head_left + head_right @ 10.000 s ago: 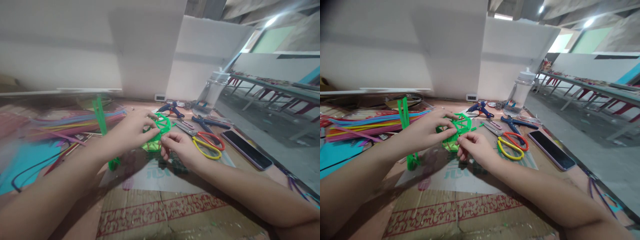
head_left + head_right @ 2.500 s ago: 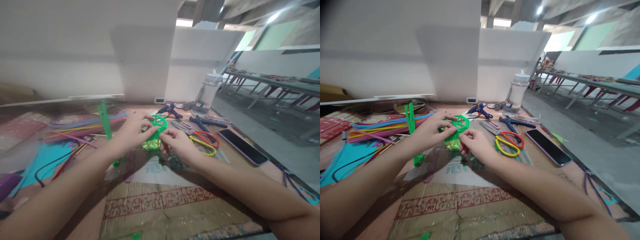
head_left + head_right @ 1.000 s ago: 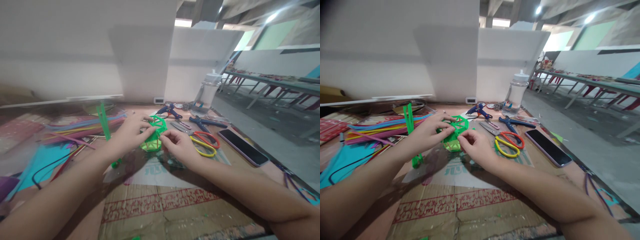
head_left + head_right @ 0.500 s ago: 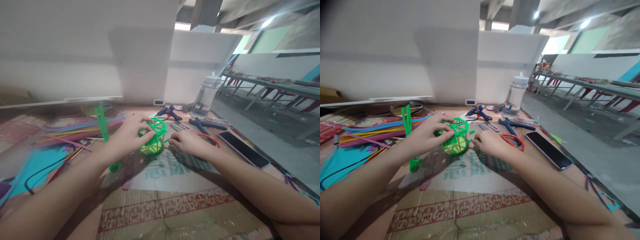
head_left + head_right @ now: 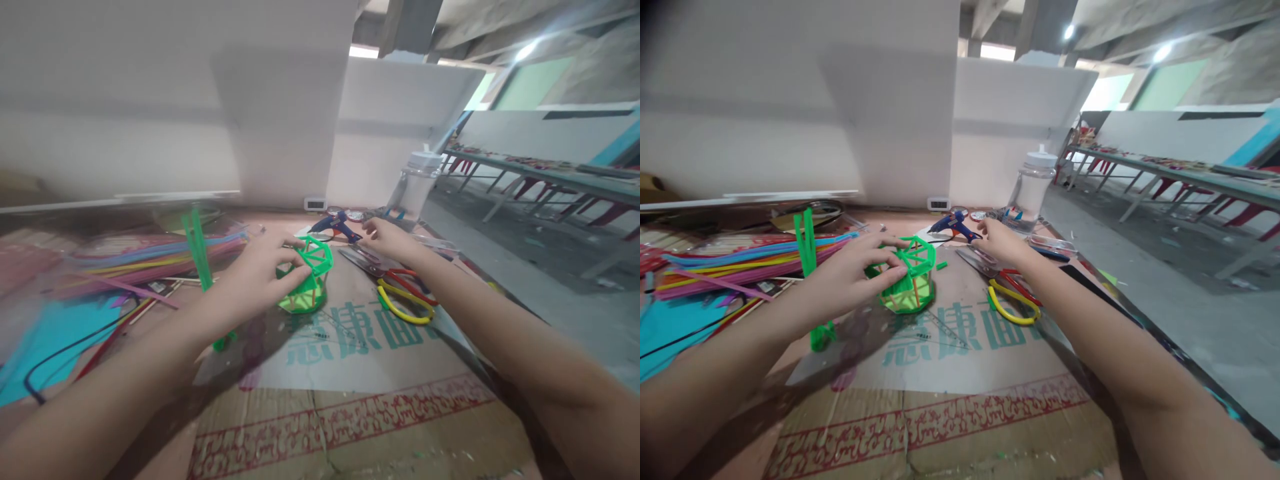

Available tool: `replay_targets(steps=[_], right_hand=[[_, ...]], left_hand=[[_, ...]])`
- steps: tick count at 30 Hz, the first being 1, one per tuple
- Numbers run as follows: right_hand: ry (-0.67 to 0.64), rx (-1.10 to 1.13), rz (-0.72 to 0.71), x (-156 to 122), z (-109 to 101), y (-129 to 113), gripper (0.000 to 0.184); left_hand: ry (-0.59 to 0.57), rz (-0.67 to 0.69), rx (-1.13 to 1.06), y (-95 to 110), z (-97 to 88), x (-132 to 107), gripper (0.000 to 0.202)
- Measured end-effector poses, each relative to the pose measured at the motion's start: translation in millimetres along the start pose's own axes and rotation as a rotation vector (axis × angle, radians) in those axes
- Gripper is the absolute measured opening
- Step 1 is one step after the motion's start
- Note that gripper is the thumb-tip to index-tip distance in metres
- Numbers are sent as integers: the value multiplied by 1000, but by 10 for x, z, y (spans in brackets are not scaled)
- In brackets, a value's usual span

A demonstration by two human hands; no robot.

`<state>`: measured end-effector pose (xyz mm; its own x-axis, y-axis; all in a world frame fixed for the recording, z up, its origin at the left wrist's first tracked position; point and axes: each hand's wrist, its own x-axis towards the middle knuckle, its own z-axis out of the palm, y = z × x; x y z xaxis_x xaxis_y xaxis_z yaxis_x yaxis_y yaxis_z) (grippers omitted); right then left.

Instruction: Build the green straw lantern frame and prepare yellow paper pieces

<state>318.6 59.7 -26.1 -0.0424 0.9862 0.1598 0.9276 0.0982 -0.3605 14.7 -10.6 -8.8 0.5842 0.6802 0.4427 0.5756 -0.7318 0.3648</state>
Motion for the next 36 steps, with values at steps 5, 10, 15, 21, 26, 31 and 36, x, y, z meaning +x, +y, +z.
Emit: replay_targets(steps=[5, 10, 15, 21, 26, 31, 36], right_hand=[[-82, 73, -28, 448, 219, 34, 62], [-93, 177, -36, 634, 395, -83, 43], [11, 238, 30, 654, 447, -121, 33], [111, 353, 67, 402, 71, -120, 16], [95, 686, -199, -41, -227, -151, 21], [-22, 629, -319, -548, -331, -196, 32], [-53, 532, -462, -848, -314, -301, 36]], left_hand=[[-9, -19, 7, -28, -22, -17, 32], [-58, -33, 15, -17, -44, -15, 35], [-58, -44, 4, -5, -38, -12, 32], [-50, -32, -19, -23, -27, -21, 33], [-54, -25, -26, -31, -52, -35, 31], [-88, -69, -58, -11, -95, -39, 26], [-76, -120, -56, -4, -95, -15, 26]])
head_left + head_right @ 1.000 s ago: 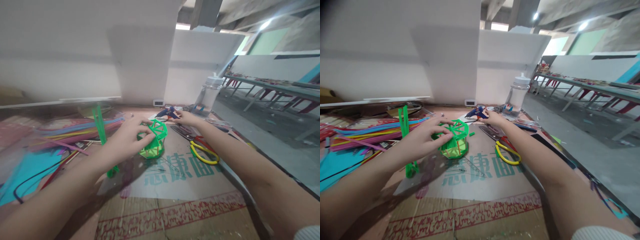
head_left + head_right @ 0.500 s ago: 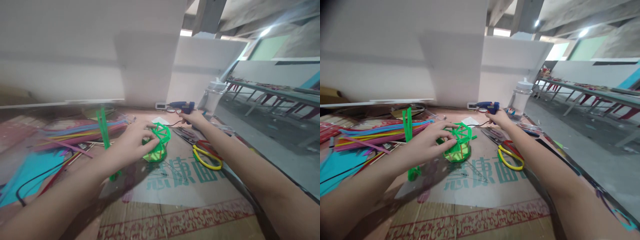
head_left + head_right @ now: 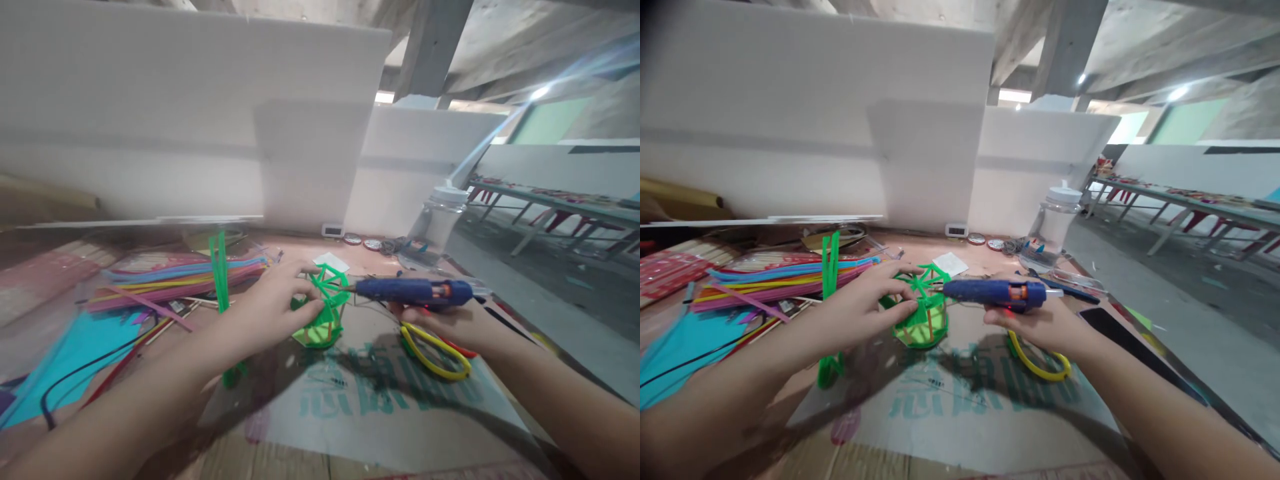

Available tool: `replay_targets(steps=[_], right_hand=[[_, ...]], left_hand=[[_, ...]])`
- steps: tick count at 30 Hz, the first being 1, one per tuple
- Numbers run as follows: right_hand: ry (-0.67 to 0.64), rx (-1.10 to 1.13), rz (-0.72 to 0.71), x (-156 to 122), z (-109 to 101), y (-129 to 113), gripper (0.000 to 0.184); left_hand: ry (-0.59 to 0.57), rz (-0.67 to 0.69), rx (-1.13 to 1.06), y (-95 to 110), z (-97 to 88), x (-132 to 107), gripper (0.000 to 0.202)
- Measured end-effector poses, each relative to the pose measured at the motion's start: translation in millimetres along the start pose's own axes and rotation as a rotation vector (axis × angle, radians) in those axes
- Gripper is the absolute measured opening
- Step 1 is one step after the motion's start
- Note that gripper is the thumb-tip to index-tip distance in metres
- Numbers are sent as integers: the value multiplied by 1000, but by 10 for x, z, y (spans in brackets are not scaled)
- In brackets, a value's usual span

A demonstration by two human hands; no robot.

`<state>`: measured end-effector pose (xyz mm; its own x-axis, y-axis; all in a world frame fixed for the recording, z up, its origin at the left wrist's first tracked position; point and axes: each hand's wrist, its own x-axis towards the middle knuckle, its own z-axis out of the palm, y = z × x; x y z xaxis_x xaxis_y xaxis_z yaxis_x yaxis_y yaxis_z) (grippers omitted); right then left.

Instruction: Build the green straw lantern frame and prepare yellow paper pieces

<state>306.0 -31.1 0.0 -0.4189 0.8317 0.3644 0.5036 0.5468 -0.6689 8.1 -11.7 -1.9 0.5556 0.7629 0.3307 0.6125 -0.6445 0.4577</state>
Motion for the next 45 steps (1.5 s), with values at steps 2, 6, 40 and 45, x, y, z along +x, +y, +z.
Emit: replay_targets(steps=[2, 6, 40, 45], right_hand=[[-77, 8, -56, -6, 26, -46, 34], [-186, -20, -9, 27, 14, -82, 31], [-174, -294, -41, 57, 14, -64, 37], [-122, -328, -54, 48, 34, -63, 40]], left_hand=[[-7, -16, -8, 4, 3, -2, 27], [-5, -3, 1, 9, 8, -7, 29], [57, 99, 37, -23, 37, 9, 28], [53, 108, 50, -35, 44, 6, 28]])
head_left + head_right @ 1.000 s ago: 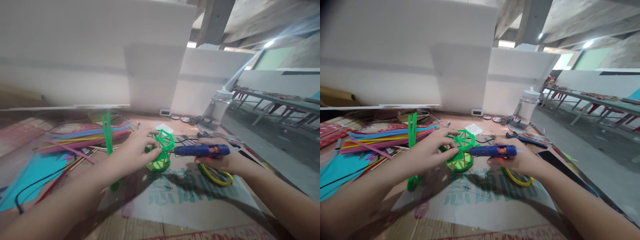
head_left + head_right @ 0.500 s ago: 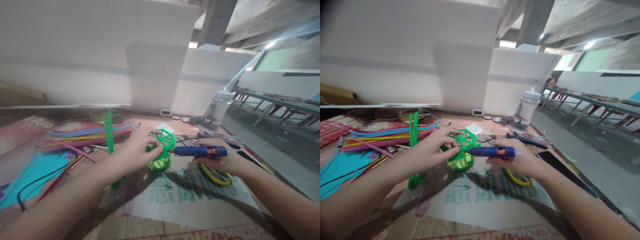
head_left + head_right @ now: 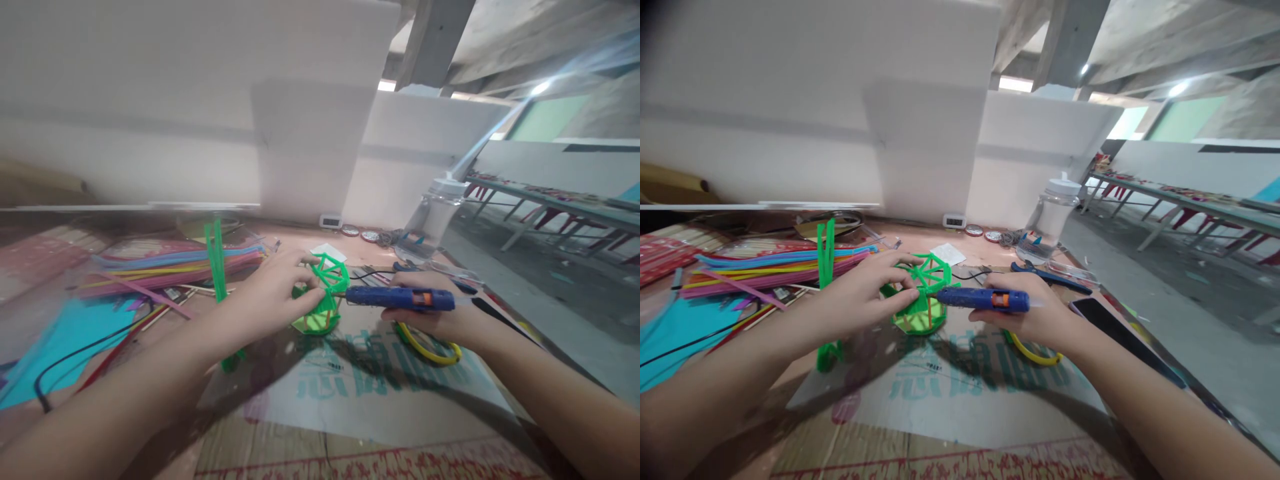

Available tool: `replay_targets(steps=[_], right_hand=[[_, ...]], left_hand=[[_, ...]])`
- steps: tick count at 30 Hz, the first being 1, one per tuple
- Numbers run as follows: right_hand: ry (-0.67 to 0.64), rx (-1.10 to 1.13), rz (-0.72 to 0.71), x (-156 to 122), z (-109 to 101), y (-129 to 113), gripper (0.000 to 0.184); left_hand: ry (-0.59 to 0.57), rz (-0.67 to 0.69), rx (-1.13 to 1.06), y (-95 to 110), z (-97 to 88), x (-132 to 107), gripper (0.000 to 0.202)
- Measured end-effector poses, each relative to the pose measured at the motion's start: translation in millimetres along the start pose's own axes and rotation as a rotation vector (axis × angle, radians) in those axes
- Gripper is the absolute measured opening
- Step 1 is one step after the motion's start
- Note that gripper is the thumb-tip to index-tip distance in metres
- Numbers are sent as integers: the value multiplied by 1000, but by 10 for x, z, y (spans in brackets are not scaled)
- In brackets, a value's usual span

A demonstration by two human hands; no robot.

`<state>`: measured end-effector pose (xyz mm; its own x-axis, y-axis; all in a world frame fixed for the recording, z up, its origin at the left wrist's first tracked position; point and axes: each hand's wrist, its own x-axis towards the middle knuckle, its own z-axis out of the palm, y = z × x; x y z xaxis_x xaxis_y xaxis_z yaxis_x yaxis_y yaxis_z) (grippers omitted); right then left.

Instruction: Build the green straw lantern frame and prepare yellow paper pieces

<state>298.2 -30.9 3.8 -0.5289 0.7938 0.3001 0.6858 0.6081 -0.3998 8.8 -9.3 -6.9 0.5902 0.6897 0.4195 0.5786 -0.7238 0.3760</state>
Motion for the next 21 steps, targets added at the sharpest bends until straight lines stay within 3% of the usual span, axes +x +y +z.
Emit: replay_targets(steps=[21], right_hand=[[78, -3, 14, -11, 53, -2, 43]], left_hand=[[-17, -26, 2, 4, -7, 5, 30]])
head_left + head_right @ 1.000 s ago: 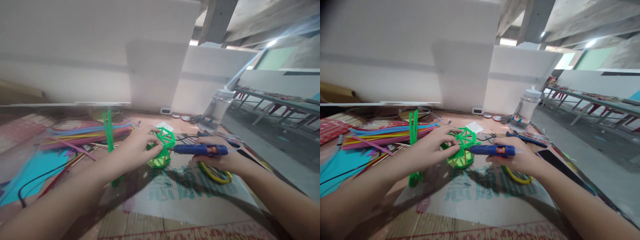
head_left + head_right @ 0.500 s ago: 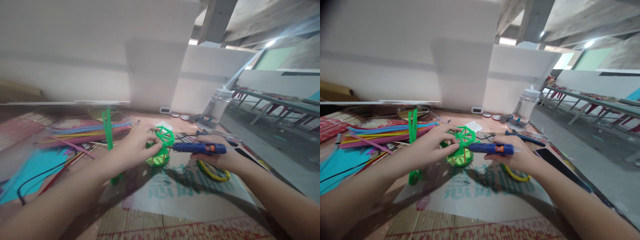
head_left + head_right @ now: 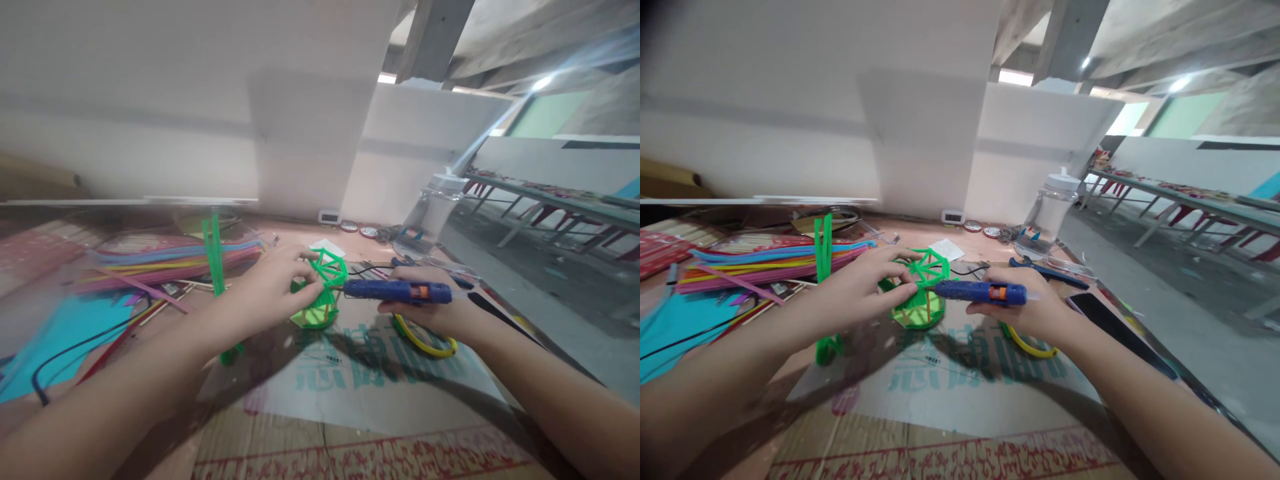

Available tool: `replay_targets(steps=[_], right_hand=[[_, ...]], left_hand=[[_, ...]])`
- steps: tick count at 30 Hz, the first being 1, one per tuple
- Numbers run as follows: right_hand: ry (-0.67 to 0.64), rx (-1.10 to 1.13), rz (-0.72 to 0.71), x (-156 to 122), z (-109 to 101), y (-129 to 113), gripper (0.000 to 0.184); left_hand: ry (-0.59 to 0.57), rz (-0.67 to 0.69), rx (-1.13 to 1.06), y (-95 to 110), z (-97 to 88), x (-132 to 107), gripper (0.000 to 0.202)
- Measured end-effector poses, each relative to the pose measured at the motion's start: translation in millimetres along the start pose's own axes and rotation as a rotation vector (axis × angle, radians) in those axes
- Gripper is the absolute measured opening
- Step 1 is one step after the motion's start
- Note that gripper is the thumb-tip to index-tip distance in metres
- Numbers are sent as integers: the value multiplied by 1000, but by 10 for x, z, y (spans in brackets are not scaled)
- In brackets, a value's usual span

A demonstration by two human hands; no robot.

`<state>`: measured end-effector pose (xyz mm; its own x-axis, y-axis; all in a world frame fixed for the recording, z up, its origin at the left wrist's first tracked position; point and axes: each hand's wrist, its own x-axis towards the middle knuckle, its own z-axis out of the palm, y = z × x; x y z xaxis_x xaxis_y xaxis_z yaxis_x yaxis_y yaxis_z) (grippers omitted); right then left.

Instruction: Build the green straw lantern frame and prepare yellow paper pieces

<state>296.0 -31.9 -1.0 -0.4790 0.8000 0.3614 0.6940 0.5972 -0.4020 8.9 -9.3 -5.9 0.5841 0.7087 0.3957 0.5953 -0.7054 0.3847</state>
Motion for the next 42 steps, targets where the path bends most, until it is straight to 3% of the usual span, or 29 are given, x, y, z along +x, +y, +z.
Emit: replay_targets(steps=[15, 24, 33, 42], right_hand=[[-1, 9, -13, 3, 0, 35, 45], [-82, -20, -24, 12, -36, 5, 43], [-51, 0, -85, -2, -14, 45, 37], [-14, -17, -48, -8, 6, 48, 43]], left_hand=[[-8, 3, 0, 1, 10, -2, 30], [-19, -43, -34, 5, 17, -5, 29], [-10, -8, 4, 36, -8, -5, 30], [-2, 15, 9, -3, 11, 4, 31]])
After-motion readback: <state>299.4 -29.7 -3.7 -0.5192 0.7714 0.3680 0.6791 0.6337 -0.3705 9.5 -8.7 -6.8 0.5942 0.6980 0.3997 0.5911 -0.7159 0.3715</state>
